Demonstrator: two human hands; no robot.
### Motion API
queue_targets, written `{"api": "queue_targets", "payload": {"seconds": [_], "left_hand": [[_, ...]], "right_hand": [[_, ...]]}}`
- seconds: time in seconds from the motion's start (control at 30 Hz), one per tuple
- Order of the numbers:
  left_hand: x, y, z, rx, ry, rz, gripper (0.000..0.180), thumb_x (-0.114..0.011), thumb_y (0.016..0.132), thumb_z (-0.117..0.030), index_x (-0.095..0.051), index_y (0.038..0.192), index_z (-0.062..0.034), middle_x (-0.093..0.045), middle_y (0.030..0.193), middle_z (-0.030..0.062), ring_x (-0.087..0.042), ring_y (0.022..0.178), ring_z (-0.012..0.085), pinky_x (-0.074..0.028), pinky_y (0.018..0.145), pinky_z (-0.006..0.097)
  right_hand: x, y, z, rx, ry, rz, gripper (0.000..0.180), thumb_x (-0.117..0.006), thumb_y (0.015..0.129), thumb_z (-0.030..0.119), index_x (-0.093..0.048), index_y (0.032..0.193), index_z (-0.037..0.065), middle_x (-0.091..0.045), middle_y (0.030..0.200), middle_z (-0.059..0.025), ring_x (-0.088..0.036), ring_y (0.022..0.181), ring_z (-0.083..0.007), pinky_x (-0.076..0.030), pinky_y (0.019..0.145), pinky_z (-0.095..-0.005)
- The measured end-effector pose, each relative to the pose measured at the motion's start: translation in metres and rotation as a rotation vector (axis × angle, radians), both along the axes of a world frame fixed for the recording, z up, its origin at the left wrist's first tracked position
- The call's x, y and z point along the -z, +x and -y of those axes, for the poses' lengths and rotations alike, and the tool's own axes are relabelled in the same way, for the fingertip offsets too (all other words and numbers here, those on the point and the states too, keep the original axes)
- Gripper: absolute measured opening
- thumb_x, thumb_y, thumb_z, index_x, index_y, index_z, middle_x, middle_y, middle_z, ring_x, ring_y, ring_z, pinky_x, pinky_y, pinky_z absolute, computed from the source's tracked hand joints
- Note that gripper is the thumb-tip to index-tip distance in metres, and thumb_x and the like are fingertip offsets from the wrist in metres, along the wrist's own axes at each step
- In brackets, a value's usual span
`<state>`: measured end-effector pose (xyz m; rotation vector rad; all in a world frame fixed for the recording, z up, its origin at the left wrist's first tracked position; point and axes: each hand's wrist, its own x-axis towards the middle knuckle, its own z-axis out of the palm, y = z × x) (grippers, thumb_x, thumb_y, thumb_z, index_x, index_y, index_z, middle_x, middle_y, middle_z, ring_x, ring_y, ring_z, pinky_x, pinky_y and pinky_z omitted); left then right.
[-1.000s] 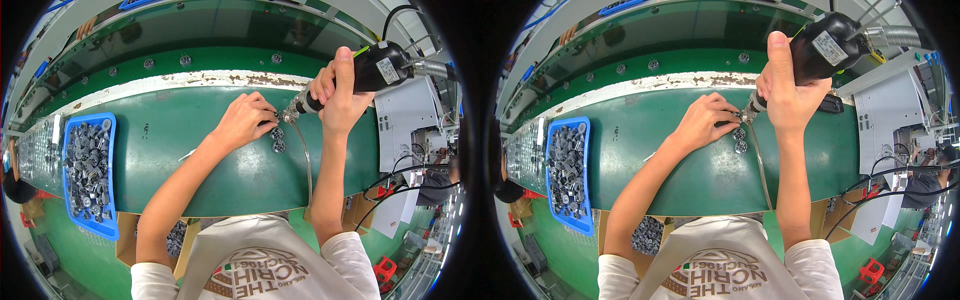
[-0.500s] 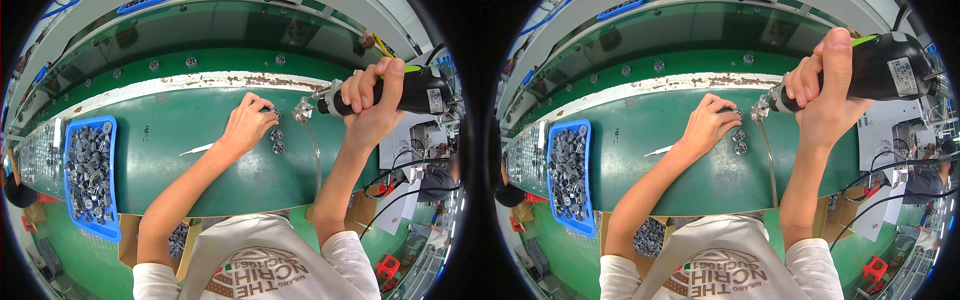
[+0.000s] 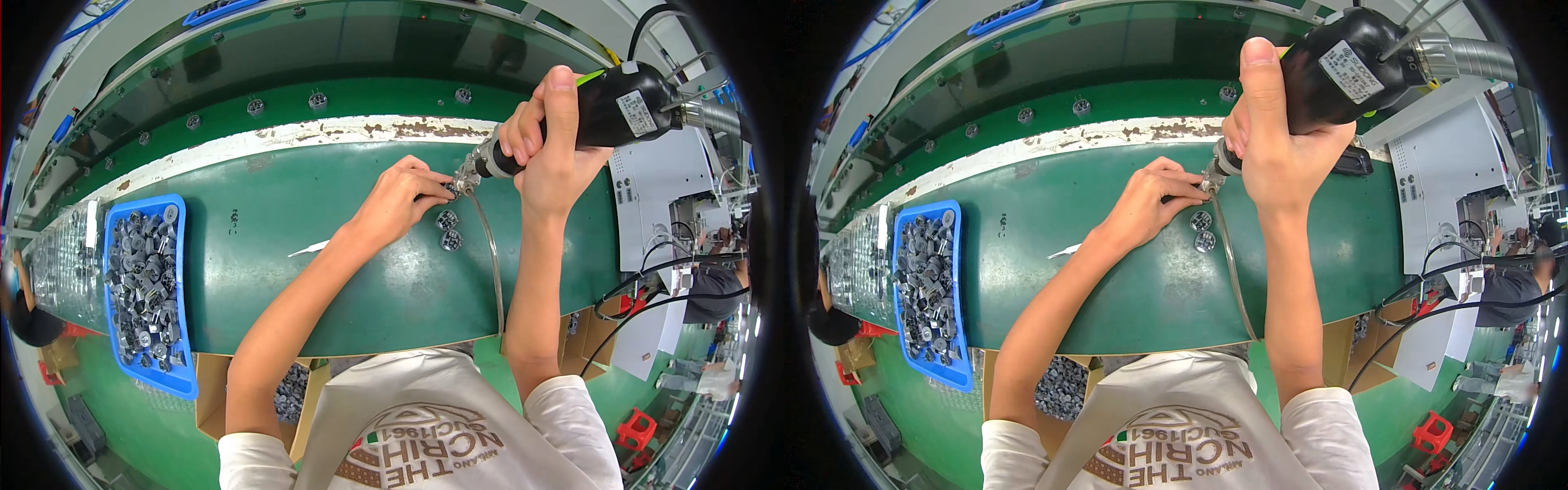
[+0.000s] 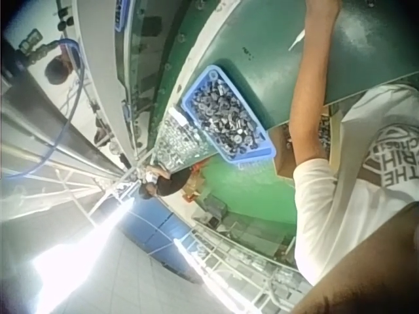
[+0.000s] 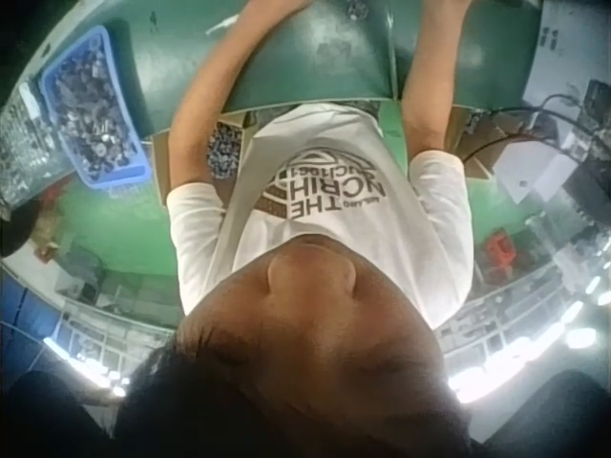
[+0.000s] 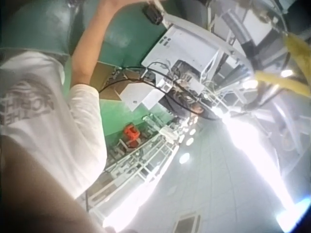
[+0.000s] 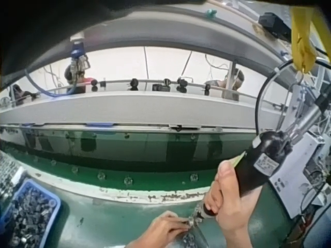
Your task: The person assembles small circular components onto a plastic frame using a powered screwdriver and tweezers.
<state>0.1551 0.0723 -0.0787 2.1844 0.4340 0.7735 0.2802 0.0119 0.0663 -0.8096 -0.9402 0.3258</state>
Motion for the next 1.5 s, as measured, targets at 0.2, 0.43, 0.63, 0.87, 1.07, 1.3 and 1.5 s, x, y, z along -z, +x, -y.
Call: {"api": "queue_targets", "payload": {"seconds": [0.2, 0.43, 0.63, 0.87, 1.07, 1.3, 1.5], "left_hand": [[0.001, -0.001, 0.000, -0.001, 0.020, 0.006, 0.020, -0.078, 0.079, -0.006, -0.081, 0.099, -0.0073, -0.076, 0.108, 0.0103, -0.062, 0.096, 0.0279, -0.055, 0.087, 0.038], [0.001, 0.000, 0.001, -0.004, 0.028, 0.005, 0.019, -0.078, 0.079, -0.006, -0.080, 0.097, -0.0068, -0.076, 0.106, 0.0120, -0.062, 0.095, 0.0297, -0.054, 0.087, 0.038], [0.001, 0.000, 0.000, -0.009, 0.037, 0.007, 0.018, -0.078, 0.079, -0.006, -0.080, 0.097, -0.0067, -0.075, 0.104, 0.0126, -0.063, 0.095, 0.0296, -0.054, 0.086, 0.039], [0.000, 0.000, 0.001, -0.012, 0.018, -0.012, 0.017, -0.078, 0.079, -0.007, -0.081, 0.096, -0.0073, -0.075, 0.105, 0.0128, -0.064, 0.096, 0.0288, -0.054, 0.087, 0.039], [-0.009, -0.002, -0.001, 0.021, 0.053, -0.034, 0.015, -0.077, 0.081, -0.007, -0.080, 0.096, -0.0071, -0.075, 0.109, 0.0094, -0.064, 0.100, 0.0282, -0.054, 0.088, 0.039], [-0.040, -0.028, 0.005, 0.068, 0.118, -0.284, 0.015, -0.075, 0.083, -0.008, -0.078, 0.098, -0.0060, -0.074, 0.111, 0.0076, -0.064, 0.105, 0.0293, -0.053, 0.092, 0.040], [-0.053, -0.050, -0.011, 0.146, 0.097, -0.263, 0.014, -0.078, 0.082, -0.009, -0.078, 0.096, -0.0064, -0.075, 0.109, 0.0077, -0.067, 0.102, 0.0277, -0.054, 0.090, 0.039]], "right_hand": [[0.004, 0.001, -0.004, 0.005, -0.029, -0.009, 0.030, -0.072, 0.095, 0.011, -0.056, 0.072, 0.004, -0.047, 0.052, 0.0030, -0.040, 0.038, -0.0044, -0.032, 0.036, -0.0232], [0.006, 0.001, -0.004, 0.054, -0.096, 0.108, 0.028, -0.063, 0.102, 0.020, -0.055, 0.083, 0.001, -0.041, 0.049, -0.0008, -0.036, 0.038, -0.0090, -0.031, 0.039, -0.0272], [0.010, 0.002, -0.010, 0.048, -0.083, 0.124, 0.024, -0.064, 0.102, 0.017, -0.056, 0.084, 0.002, -0.041, 0.049, 0.0002, -0.036, 0.038, -0.0083, -0.031, 0.039, -0.0269], [0.011, 0.002, -0.011, 0.046, -0.081, 0.111, 0.023, -0.064, 0.101, 0.017, -0.057, 0.085, 0.004, -0.041, 0.050, 0.0006, -0.036, 0.039, -0.0081, -0.032, 0.039, -0.0269], [-0.019, 0.004, 0.009, 0.135, -0.041, 0.095, 0.027, -0.065, 0.100, 0.022, -0.056, 0.085, 0.002, -0.040, 0.052, 0.0005, -0.037, 0.039, -0.0080, -0.031, 0.040, -0.0273], [-0.038, 0.016, 0.031, 0.139, 0.001, 0.070, 0.031, -0.063, 0.101, 0.025, -0.055, 0.082, 0.002, -0.037, 0.050, 0.0006, -0.034, 0.038, -0.0080, -0.031, 0.040, -0.0271], [-0.025, 0.028, 0.035, 0.185, -0.043, 0.113, 0.027, -0.063, 0.101, 0.022, -0.056, 0.084, 0.002, -0.041, 0.050, -0.0003, -0.036, 0.038, -0.0081, -0.032, 0.040, -0.0270]]}}
